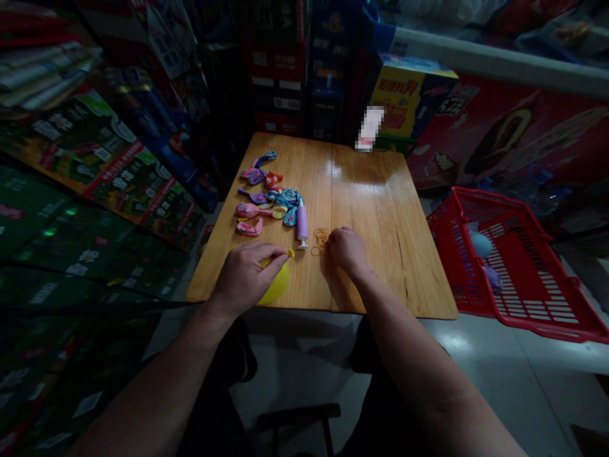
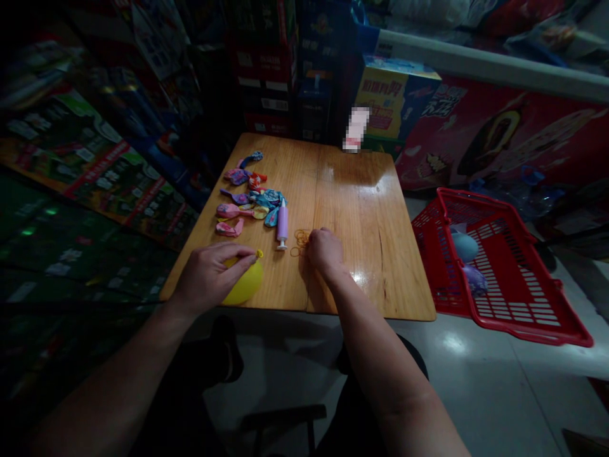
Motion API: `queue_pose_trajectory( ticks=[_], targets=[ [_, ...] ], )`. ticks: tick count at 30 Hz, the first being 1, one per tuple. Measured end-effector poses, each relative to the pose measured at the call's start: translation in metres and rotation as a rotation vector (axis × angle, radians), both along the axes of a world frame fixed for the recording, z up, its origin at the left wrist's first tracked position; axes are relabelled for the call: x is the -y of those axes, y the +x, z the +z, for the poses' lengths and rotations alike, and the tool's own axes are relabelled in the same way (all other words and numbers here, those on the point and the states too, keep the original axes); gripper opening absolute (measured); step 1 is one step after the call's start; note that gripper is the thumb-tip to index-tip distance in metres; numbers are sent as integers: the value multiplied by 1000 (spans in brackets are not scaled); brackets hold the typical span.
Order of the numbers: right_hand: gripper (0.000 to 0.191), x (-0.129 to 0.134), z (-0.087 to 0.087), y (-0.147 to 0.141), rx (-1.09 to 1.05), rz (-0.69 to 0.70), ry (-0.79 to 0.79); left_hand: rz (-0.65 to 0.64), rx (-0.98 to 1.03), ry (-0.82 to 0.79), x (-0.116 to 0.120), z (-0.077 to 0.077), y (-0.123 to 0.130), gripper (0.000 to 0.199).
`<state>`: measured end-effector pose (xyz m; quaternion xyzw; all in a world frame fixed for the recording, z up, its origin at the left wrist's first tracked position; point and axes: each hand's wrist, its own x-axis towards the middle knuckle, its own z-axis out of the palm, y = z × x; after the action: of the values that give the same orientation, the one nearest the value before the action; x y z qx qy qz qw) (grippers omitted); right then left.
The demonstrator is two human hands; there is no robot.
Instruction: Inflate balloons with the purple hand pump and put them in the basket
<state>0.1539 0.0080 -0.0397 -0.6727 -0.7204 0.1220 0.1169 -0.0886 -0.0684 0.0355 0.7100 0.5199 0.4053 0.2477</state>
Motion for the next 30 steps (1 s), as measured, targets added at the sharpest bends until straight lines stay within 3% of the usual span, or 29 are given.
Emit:
queue_pose_trajectory(
  ticks=[4, 7, 12, 15, 23, 30],
  targets=[
    [21, -5, 2, 2, -101, -65, 54, 34, 17, -154, 2, 8, -2, 17],
    [15, -7, 7, 6, -340, -131, 64, 8, 88, -232, 2, 8, 0, 19],
    [19, 6, 23, 0, -988, -147, -220, -64, 296, -388, -1, 0, 15, 20],
    [23, 21, 35, -7, -1209, -65, -343, -103, 422, -502, -3, -6, 25, 20],
    [26, 49, 48, -14, -1305, 6, -466, -143, 572, -512, -9, -16, 44, 19],
    [26, 55, 50, -13, -1443, -14, -527, -141, 408, -526, -9, -18, 47, 19]
  ],
)
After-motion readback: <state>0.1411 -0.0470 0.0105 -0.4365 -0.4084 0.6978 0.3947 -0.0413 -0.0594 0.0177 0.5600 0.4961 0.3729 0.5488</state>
